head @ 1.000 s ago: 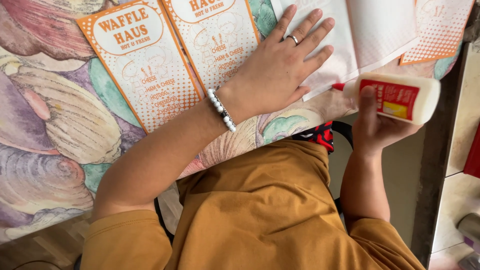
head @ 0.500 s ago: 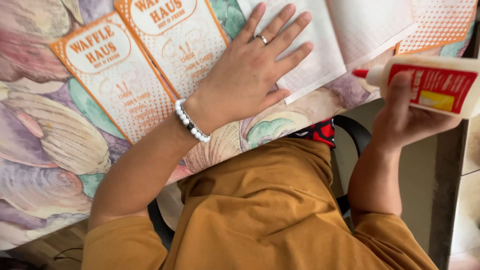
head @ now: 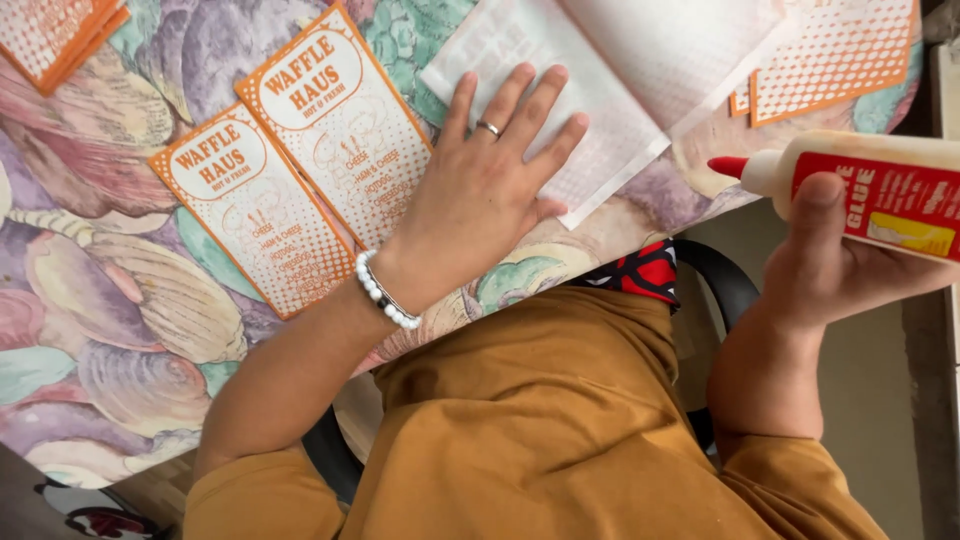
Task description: Applying glue to paper bags and folding them to assemble or seal them.
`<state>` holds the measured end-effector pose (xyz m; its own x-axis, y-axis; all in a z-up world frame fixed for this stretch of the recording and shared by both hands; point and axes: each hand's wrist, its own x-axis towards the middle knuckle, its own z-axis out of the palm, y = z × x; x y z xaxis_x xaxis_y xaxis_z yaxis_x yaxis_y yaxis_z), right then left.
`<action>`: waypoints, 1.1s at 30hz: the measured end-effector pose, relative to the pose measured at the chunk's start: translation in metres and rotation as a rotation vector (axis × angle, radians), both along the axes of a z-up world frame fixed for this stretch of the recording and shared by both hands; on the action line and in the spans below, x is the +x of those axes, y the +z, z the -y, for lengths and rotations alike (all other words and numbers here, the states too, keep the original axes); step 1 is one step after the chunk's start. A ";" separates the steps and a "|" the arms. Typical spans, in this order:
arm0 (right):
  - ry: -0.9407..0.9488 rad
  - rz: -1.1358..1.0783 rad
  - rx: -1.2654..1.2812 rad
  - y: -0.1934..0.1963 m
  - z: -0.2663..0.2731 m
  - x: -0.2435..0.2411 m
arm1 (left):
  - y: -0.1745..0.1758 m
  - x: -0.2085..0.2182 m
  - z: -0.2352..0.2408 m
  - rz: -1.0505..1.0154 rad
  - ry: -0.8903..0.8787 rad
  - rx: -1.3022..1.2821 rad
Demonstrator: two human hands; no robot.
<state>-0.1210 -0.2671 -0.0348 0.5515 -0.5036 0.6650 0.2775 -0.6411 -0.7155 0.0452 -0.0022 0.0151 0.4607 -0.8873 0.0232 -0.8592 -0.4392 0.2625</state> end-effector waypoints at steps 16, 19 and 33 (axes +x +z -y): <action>0.077 -0.078 0.439 0.000 0.008 -0.008 | -0.013 -0.037 0.023 0.087 0.195 -0.154; -0.046 -0.151 0.336 0.010 0.009 -0.017 | -0.002 -0.007 -0.004 0.098 0.021 -0.151; -0.108 -0.159 0.206 -0.035 -0.085 -0.040 | -0.015 -0.003 -0.039 -0.006 0.011 -0.247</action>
<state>-0.1610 -0.1822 -0.0700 0.5762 -0.6810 0.4520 0.0896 -0.4971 -0.8631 0.0422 0.0364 -0.0001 0.4711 -0.8501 0.2355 -0.8527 -0.3706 0.3681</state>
